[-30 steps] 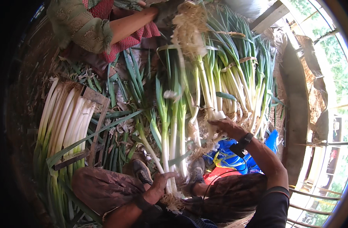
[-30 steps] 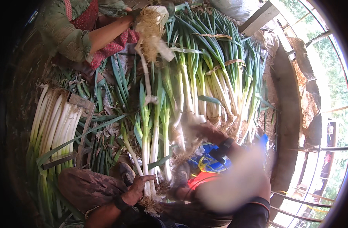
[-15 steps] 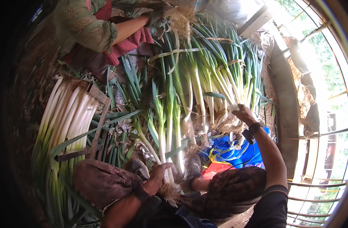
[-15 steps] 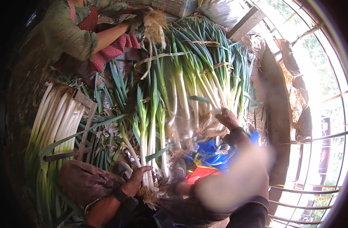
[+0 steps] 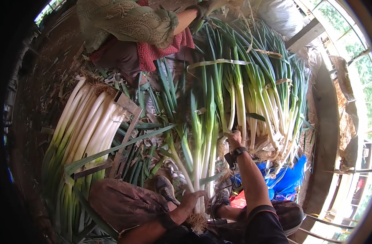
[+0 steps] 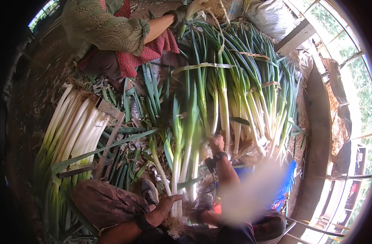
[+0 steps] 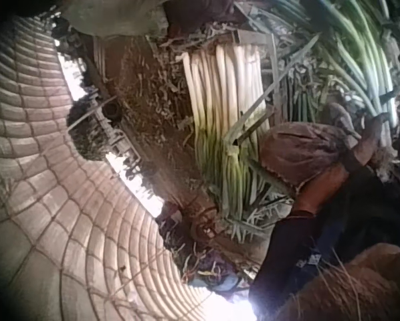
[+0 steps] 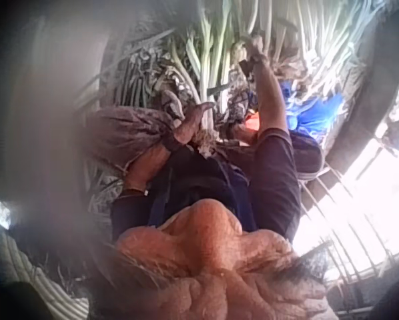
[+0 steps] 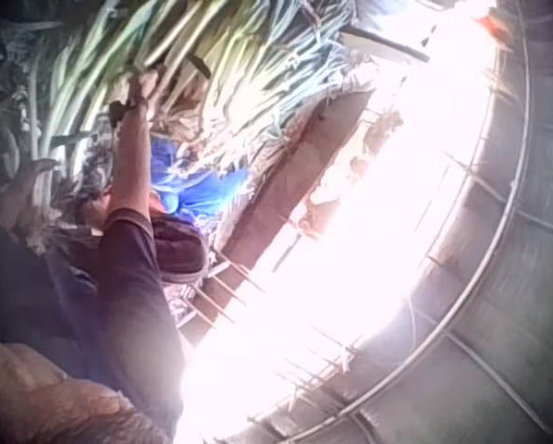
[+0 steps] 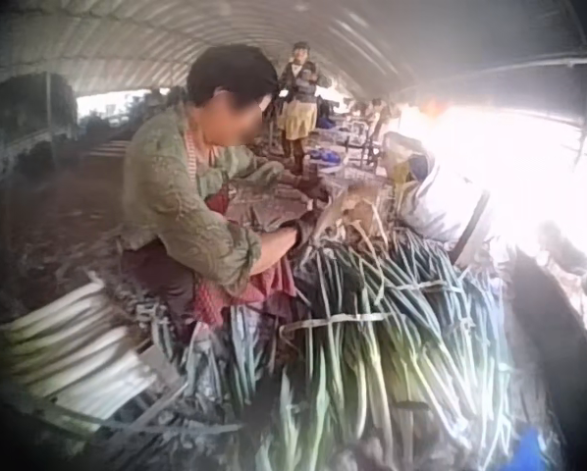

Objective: Trimming, cleaning, and bundling leeks in a large agricultural shed.

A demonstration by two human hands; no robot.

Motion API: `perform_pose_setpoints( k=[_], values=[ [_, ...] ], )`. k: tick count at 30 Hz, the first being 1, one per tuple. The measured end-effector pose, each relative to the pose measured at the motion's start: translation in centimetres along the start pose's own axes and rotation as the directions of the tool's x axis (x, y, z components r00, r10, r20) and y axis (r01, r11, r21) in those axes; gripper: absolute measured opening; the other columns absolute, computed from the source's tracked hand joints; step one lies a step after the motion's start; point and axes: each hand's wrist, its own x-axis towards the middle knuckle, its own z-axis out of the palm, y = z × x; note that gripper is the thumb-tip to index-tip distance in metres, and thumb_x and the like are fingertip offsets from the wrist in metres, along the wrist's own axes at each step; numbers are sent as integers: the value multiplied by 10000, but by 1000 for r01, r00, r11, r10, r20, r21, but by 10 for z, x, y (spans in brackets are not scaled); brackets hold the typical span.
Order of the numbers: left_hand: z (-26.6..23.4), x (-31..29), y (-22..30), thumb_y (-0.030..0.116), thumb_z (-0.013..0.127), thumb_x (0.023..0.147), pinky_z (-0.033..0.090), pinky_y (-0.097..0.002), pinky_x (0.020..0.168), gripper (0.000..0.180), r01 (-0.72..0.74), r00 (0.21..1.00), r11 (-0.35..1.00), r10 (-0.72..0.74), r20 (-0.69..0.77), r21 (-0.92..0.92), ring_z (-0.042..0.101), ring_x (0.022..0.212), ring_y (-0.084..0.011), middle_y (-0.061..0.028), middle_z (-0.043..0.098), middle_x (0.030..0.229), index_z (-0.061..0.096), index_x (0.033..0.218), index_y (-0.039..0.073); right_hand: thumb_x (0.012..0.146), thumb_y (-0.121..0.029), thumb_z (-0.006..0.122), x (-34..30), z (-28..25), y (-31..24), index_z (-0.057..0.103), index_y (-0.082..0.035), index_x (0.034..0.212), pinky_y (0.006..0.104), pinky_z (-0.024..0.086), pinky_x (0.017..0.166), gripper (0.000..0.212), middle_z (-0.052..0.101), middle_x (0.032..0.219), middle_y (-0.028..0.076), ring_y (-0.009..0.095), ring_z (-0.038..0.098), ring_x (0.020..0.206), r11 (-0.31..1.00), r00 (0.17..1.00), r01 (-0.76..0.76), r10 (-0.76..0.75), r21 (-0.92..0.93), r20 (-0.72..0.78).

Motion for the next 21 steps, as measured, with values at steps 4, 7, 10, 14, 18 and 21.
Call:
perform_pose_setpoints(
  k=[4,7,10,14,18,21],
  values=[
    [-2,8,-6,139,669,772,484,-321,506,167,99,995,990,-99,11,-101,607,529,-191,-84,626,636,658,792,-26,773,-170,723,-10,-18,-24,653,-23,801,272,365,452,166,504,621,-17,101,458,497,984,968,142,-160,104,194],
    [-2,9,3,187,701,791,505,-318,628,276,163,979,983,-150,136,-87,622,698,-175,-69,649,830,655,990,1,813,-173,688,-32,-55,-58,666,-44,862,265,387,479,141,520,634,-16,102,498,546,936,864,325,-353,137,359],
    [7,10,9,239,686,811,497,-313,646,309,5,985,999,-11,171,36,617,695,-181,-73,658,866,653,1012,7,863,-130,633,-54,-110,-112,694,-79,940,240,463,594,111,582,930,64,116,577,770,800,812,552,-451,-235,370],
    [-7,7,12,360,688,828,442,-347,856,477,87,985,993,-97,140,74,606,915,-217,-104,676,993,643,1136,-2,910,-87,561,-170,-112,-209,699,-76,1007,235,485,733,169,526,1105,55,152,574,867,771,793,608,-578,-188,193],
    [-19,37,-19,601,601,848,357,-349,1003,777,-119,985,976,93,146,180,491,1180,-277,-229,546,1254,538,1277,-44,838,-132,690,-230,-87,-166,586,-46,781,282,358,410,146,485,557,-8,98,457,439,868,815,495,-478,36,328],
    [-12,32,-6,660,545,862,427,-365,938,793,-145,976,979,118,185,140,562,1086,-265,-196,600,1178,542,1291,-7,836,-135,683,-264,-72,-82,620,21,840,292,492,478,168,644,647,73,119,612,541,567,624,775,-620,-278,476]
  ],
)
